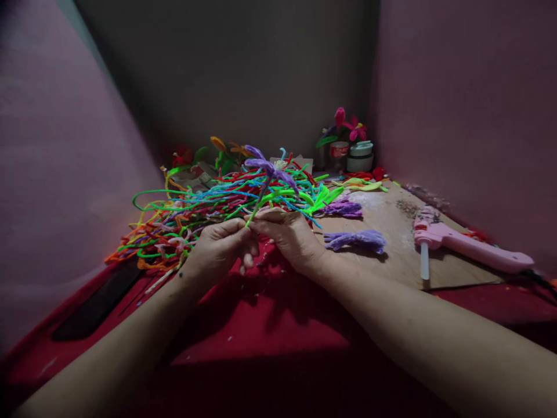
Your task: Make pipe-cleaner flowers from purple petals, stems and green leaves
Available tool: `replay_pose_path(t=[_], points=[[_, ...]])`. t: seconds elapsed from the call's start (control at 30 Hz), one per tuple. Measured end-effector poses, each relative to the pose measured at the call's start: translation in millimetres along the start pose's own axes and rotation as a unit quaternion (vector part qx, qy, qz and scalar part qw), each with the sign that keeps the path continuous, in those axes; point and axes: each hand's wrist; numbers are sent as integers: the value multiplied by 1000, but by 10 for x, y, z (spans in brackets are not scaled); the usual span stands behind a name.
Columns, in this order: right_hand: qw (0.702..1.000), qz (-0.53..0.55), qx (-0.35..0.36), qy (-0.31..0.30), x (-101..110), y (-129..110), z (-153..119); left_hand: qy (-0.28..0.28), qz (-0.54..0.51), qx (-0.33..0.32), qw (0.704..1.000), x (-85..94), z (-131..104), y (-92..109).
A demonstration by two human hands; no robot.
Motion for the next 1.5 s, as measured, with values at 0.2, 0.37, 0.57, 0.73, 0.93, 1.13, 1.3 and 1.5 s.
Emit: replay_pose_path(t=[0.2,0.37,0.57,0.73,0.93,1.13,1.3,1.5], points=[[997,67,-36,-16,-1,4,-9,-36,-89,0,995,17,0,-5],[995,99,-32,-6,8,-1,-24,-60,-137,15,989,32,-7,11],[996,74,-21,-52,24,-52,-10,-176,-228,62,956,115,-53,8],[994,106,-29,-14,15,2,-12,-94,-44,48,993,42,-15,14],[994,80,-26,68,-32,11,18,152,449,-96,875,-72,1,-98],[996,-2,-25,81,-51,-42,8,127,291,-49,947,-75,7,-105],[997,35,-46,59,-27,1,4,94,91,6,991,-87,27,-15],[988,126,-78,-35,-21,-13,-28,9,-45,1,999,8,27,-25]])
Point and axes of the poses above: each hand's wrist, its own z-axis towards the middle knuckle, its own x-axis out of the back of the hand, y = z × x, and after that the axes turned 14 degrees about -y, right-handed
